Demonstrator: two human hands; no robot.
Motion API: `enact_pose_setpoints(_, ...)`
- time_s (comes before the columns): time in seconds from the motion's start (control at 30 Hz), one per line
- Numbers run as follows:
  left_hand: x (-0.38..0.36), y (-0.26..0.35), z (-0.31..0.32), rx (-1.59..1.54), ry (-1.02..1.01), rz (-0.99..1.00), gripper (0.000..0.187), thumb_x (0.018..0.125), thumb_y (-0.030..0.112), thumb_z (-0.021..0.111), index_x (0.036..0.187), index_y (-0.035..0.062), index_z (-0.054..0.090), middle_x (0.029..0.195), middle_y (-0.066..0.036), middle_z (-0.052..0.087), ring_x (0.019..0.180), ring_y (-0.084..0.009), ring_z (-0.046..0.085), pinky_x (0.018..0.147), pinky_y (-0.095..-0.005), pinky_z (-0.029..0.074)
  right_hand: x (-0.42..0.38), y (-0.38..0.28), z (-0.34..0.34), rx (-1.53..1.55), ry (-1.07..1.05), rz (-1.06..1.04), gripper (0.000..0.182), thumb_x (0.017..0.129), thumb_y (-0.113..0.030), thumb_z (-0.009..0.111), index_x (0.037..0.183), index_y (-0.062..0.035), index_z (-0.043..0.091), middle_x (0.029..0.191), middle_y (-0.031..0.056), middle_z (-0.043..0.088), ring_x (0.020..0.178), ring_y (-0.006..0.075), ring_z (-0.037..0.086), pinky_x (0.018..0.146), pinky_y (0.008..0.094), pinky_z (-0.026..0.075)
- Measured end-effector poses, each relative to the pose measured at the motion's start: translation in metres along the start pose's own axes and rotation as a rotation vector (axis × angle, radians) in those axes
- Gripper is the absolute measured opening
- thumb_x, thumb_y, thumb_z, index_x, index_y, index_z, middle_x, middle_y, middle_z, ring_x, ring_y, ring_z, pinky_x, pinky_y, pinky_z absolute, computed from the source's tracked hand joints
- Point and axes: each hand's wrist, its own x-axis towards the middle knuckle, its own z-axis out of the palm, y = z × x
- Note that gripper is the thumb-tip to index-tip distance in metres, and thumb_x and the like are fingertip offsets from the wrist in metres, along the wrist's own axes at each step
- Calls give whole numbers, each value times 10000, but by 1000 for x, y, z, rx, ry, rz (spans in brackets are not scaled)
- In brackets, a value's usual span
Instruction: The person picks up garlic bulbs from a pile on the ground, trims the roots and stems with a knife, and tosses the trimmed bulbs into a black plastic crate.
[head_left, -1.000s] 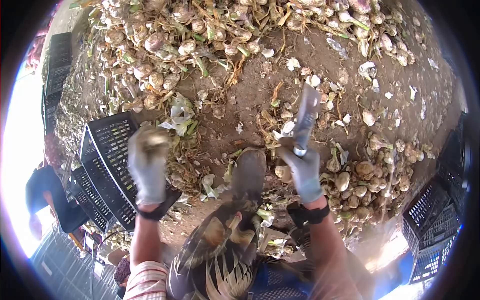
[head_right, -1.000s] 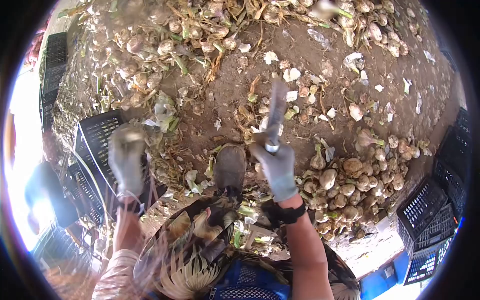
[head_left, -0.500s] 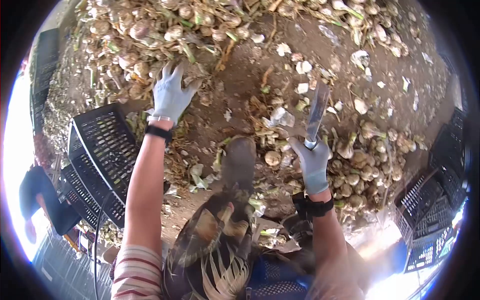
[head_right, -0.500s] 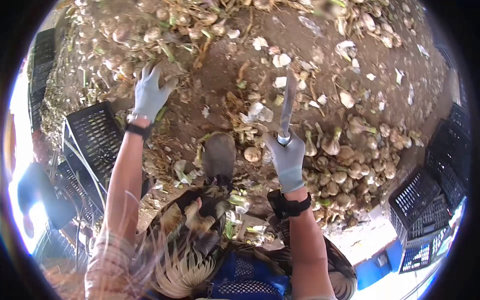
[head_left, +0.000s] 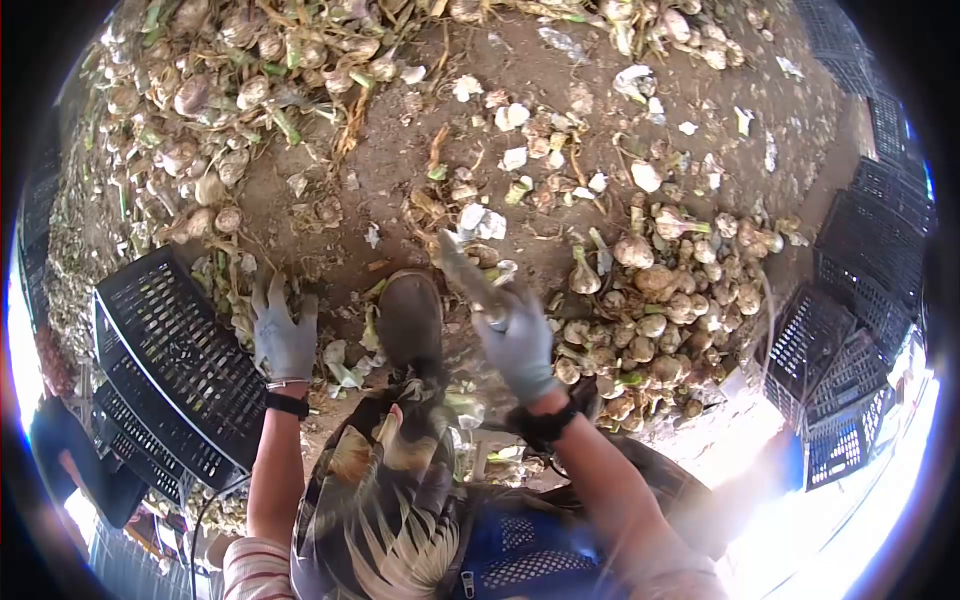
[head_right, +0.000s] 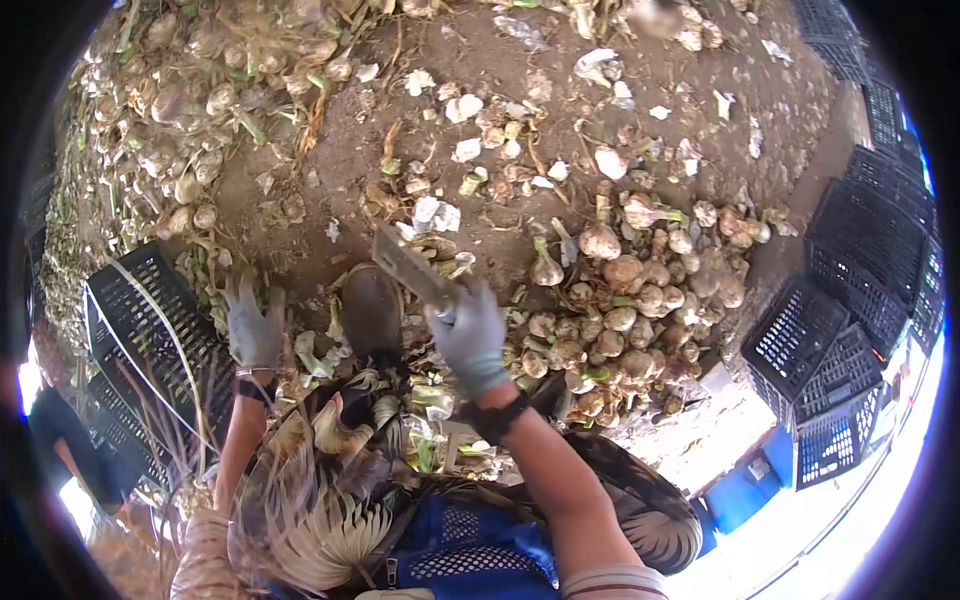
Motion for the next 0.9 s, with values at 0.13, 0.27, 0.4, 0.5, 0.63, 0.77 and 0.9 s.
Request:
enact_pose_setpoints(0.13,61,95,-9,-232,62,132,600,837,284,748,1367,92,543,1437,-247,471,1328,-423,453,1072,-491,408,24,35,-115,-152,190,21,431,866,-417,709,1060,-41,630,1093,133,651,1004,294,663,800,413,580)
enact_pose_setpoints(0.27,101,212,1,-128,-167,416,694,826,394,759,1421,152,496,1500,-203,412,1396,-377,388,1146,-549,320,25,90,-226,-585,426,369,257,841,-317,735,963,-97,682,1033,52,661,878,189,664,743,407,587)
enact_pose_setpoints(0.4,53,236,16,170,-465,828,787,799,515,758,1475,286,425,1543,-118,351,1454,-319,300,1220,-576,179,16,98,-258,-306,794,371,183,833,-102,754,994,-29,707,982,41,696,841,172,650,757,304,539)
enact_pose_setpoints(0.5,28,175,52,15,-218,971,410,767,288,777,1164,257,680,1379,-73,511,1338,-314,440,1151,-529,342,23,96,-244,-64,788,273,238,836,-72,749,1062,-6,711,935,45,706,838,142,638,763,278,521)
enact_pose_setpoints(0.63,46,100,11,-94,-274,388,335,760,251,762,1083,178,711,1260,-91,558,1200,-297,518,1039,-482,418,59,66,-184,217,619,221,215,840,-64,755,1038,3,704,930,7,692,846,81,609,768,253,504)
enact_pose_setpoints(0.77,95,87,-54,142,-472,291,384,810,287,757,1123,79,679,1270,-119,590,1133,-298,595,1000,-485,454,83,28,-134,652,412,205,184,857,1,718,1040,6,702,943,-15,675,824,61,579,767,225,492)
enact_pose_setpoints(0.9,197,141,-64,-267,-3,492,475,852,197,697,1300,100,573,1372,-113,559,1118,-358,628,922,-422,536,96,11,-106,413,250,147,248,863,-61,727,1102,0,711,863,-28,679,725,33,553,657,205,463)
